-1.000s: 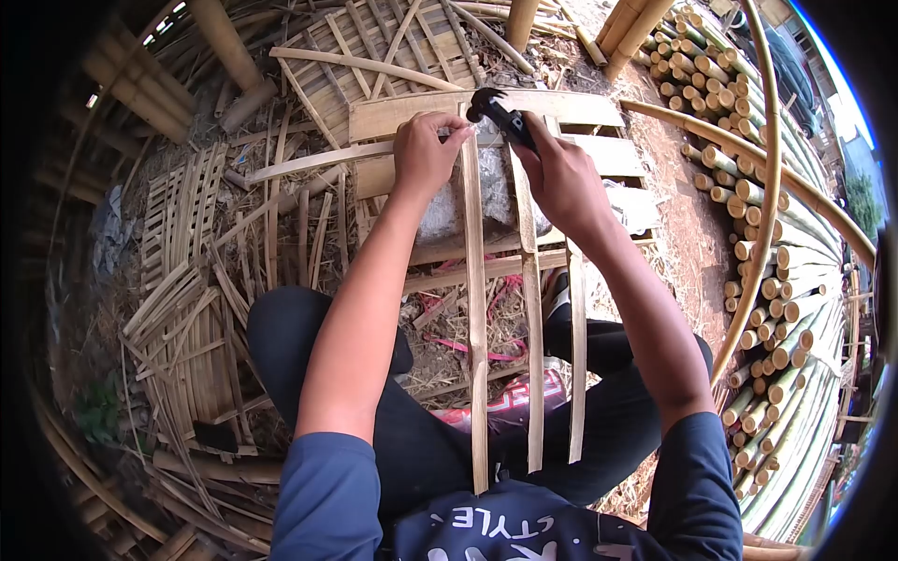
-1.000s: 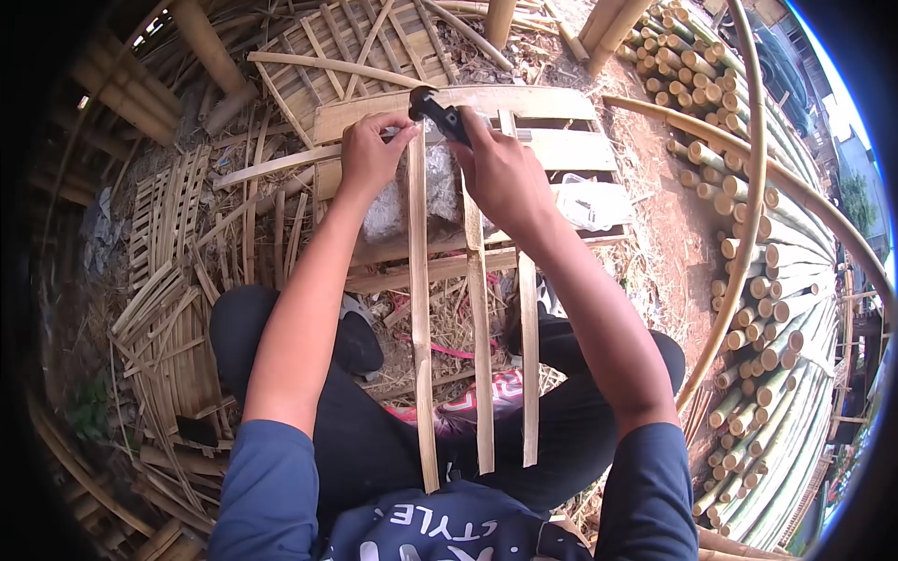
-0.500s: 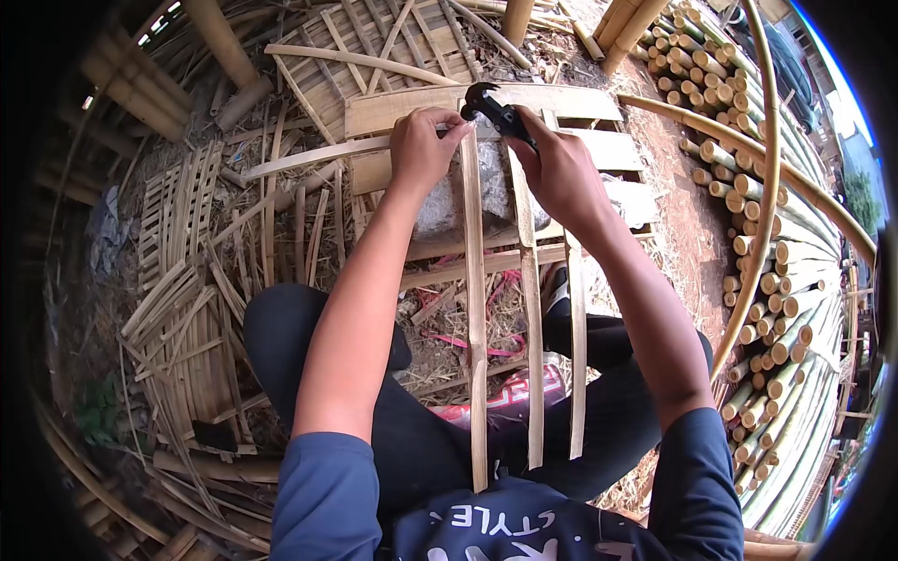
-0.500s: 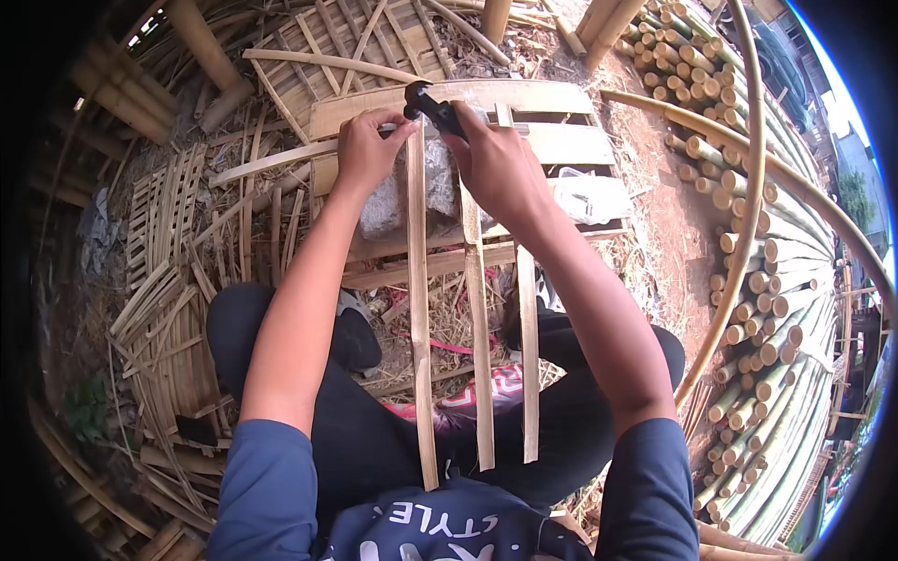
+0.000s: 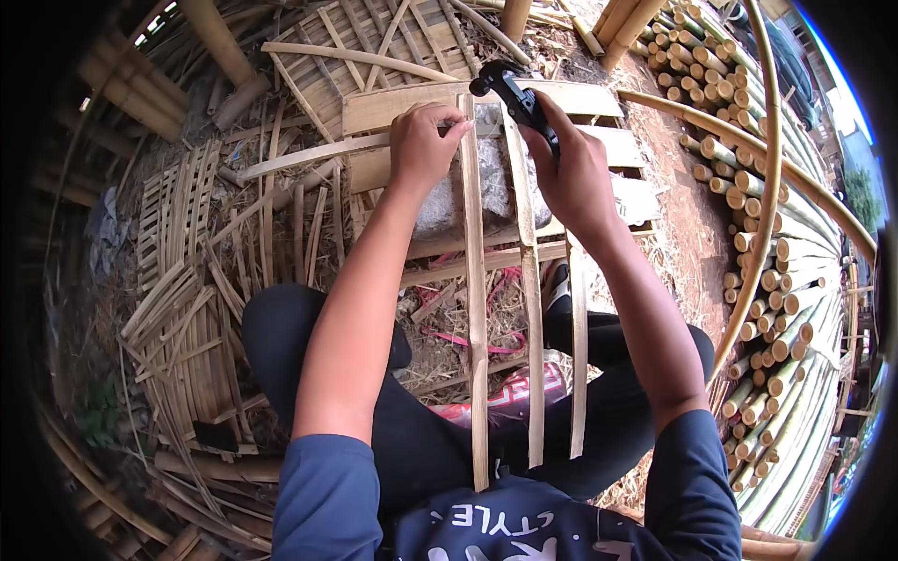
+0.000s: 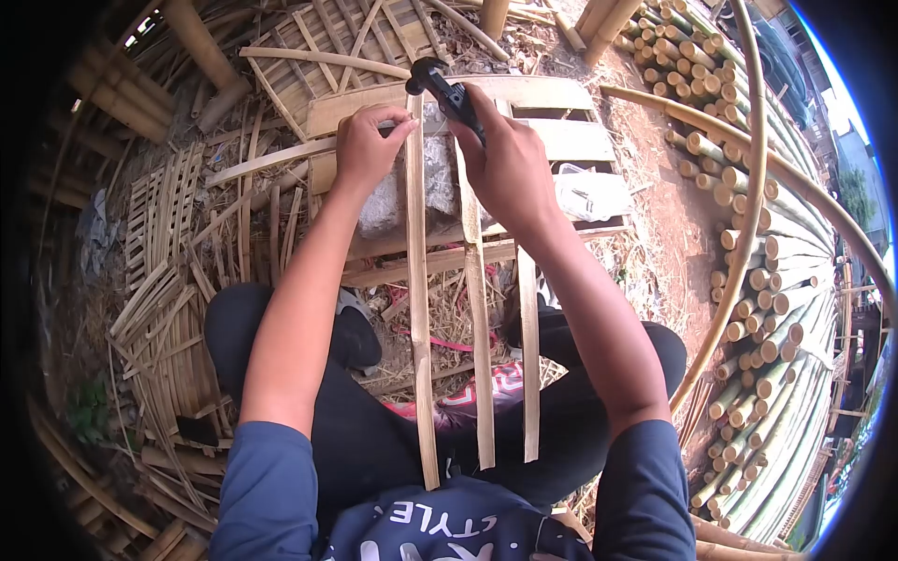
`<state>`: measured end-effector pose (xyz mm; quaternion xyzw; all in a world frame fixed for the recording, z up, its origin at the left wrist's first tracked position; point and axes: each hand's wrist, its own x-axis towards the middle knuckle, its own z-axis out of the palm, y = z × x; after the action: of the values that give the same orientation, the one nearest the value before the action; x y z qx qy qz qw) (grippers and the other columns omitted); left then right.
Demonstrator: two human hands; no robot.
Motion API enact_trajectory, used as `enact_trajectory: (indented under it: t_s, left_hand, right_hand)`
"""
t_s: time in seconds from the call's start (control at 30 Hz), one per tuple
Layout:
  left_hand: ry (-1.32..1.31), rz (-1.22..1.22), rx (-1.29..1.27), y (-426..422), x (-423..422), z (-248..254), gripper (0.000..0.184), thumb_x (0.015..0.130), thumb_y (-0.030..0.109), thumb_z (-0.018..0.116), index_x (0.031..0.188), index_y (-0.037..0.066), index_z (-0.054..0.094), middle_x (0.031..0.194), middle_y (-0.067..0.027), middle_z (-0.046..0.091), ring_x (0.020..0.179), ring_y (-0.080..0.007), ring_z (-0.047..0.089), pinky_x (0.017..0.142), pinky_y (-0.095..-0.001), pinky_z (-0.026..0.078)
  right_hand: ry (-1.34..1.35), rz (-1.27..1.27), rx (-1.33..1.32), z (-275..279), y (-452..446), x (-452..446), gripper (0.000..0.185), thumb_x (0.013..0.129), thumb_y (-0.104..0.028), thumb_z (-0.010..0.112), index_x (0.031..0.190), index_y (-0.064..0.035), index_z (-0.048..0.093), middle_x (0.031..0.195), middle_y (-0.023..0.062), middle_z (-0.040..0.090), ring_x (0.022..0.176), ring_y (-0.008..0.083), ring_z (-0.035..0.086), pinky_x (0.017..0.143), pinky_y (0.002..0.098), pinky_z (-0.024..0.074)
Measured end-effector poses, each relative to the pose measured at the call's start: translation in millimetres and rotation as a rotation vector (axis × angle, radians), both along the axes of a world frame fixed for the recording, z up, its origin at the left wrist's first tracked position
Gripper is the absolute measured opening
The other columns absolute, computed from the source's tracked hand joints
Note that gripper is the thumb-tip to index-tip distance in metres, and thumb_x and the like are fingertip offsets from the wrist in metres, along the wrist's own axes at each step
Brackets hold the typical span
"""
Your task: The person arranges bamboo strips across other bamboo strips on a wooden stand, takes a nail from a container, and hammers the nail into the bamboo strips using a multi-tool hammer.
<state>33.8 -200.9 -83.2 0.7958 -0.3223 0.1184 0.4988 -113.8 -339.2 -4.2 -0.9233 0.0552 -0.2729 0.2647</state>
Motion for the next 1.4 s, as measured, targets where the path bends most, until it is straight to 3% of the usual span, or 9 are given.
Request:
enact_trajectory:
  t_s: [0.27, 0.37, 0.47, 0.57, 0.67, 0.97, 1.07, 1.27, 1.4]
  left_hand:
    - [-0.061, 0.001, -0.025, 0.0, -0.1, -2.7, 0.017, 0.081, 0.019, 0.077, 0.082, 0.003, 0.073, 0.085, -0.0129, 0.074, 0.082, -0.0312, 0.071, 0.076, -0.0381, 0.053]
    - [-0.078, 0.000, -0.022, 0.0, 0.4, -2.1, 0.016, 0.081, 0.018, 0.077, 0.081, 0.003, 0.072, 0.086, -0.0134, 0.074, 0.084, -0.0317, 0.070, 0.078, -0.0384, 0.053]
    - [-0.120, 0.021, -0.014, 0.3, -0.7, -1.6, 0.015, 0.081, 0.016, 0.076, 0.082, 0.002, 0.071, 0.088, -0.0134, 0.073, 0.085, -0.0326, 0.069, 0.080, -0.0389, 0.052]
    - [-0.086, 0.025, 0.016, 1.9, -0.7, -1.4, 0.013, 0.081, 0.015, 0.076, 0.082, 0.003, 0.071, 0.090, -0.0122, 0.074, 0.092, -0.0314, 0.068, 0.084, -0.0390, 0.051]
    - [-0.158, 0.036, 0.005, 2.0, 0.2, -2.7, 0.011, 0.081, 0.013, 0.075, 0.081, 0.004, 0.070, 0.092, -0.0094, 0.074, 0.099, -0.0292, 0.066, 0.088, -0.0394, 0.050]
    - [-0.148, -0.035, 0.013, -1.8, 7.8, -10.0, 0.018, 0.085, 0.013, 0.073, 0.080, 0.003, 0.060, 0.111, -0.0066, 0.075, 0.118, -0.0316, 0.063, 0.099, -0.0401, 0.048]
    - [-0.046, -0.069, 0.014, 0.0, 4.8, -3.5, 0.018, 0.086, 0.014, 0.072, 0.080, 0.003, 0.058, 0.110, -0.0066, 0.075, 0.115, -0.0331, 0.064, 0.097, -0.0419, 0.049]
    - [-0.105, -0.045, 0.034, 0.7, 4.1, -3.5, 0.018, 0.085, 0.016, 0.072, 0.080, 0.004, 0.061, 0.109, -0.0083, 0.075, 0.108, -0.0347, 0.067, 0.094, -0.0410, 0.051]
    - [-0.080, -0.002, 0.044, 1.3, 1.1, -1.9, 0.018, 0.084, 0.021, 0.075, 0.080, 0.005, 0.068, 0.103, -0.0102, 0.076, 0.103, -0.0350, 0.069, 0.101, -0.0466, 0.047]
  right_hand:
    - [0.002, 0.010, 0.013, -8.9, -9.0, -2.3, 0.043, 0.098, -0.021, 0.064, 0.137, -0.0045, 0.056, 0.090, 0.0242, 0.071, 0.077, 0.0378, 0.072, 0.069, 0.0401, 0.0541]
    - [-0.021, 0.020, 0.016, -6.5, -7.0, -0.9, 0.042, 0.096, -0.017, 0.065, 0.134, -0.0021, 0.056, 0.091, 0.0257, 0.070, 0.080, 0.0427, 0.069, 0.070, 0.0470, 0.0536]
    - [-0.037, 0.032, 0.021, -3.4, -5.4, -0.9, 0.043, 0.096, -0.018, 0.065, 0.135, -0.0031, 0.056, 0.092, 0.0256, 0.070, 0.082, 0.0425, 0.069, 0.070, 0.0467, 0.0538]
    - [-0.004, 0.017, 0.020, -4.5, -8.0, -1.7, 0.043, 0.096, -0.018, 0.065, 0.135, -0.0037, 0.056, 0.094, 0.0253, 0.070, 0.084, 0.0425, 0.069, 0.071, 0.0466, 0.0539]
    - [-0.028, 0.016, -0.018, -9.2, -13.1, -2.5, 0.044, 0.098, -0.021, 0.065, 0.137, -0.0035, 0.056, 0.089, 0.0234, 0.071, 0.072, 0.0347, 0.071, 0.068, 0.0388, 0.0536]
    - [-0.026, 0.027, 0.015, -12.1, -16.5, -4.4, 0.043, 0.098, -0.022, 0.065, 0.136, -0.0028, 0.057, 0.090, 0.0225, 0.072, 0.071, 0.0338, 0.072, 0.069, 0.0384, 0.0539]
    - [0.018, 0.015, 0.045, -8.9, -14.5, -4.5, 0.043, 0.098, -0.022, 0.065, 0.136, -0.0030, 0.057, 0.088, 0.0225, 0.072, 0.068, 0.0326, 0.070, 0.067, 0.0380, 0.0532]
    - [0.012, 0.030, 0.010, -8.5, -12.2, 0.1, 0.042, 0.098, -0.022, 0.064, 0.136, -0.0038, 0.057, 0.085, 0.0238, 0.070, 0.066, 0.0338, 0.068, 0.066, 0.0389, 0.0523]
    - [-0.024, 0.036, 0.000, -10.6, -8.4, 3.9, 0.041, 0.098, -0.021, 0.063, 0.135, -0.0038, 0.057, 0.084, 0.0240, 0.070, 0.069, 0.0369, 0.069, 0.067, 0.0407, 0.0524]
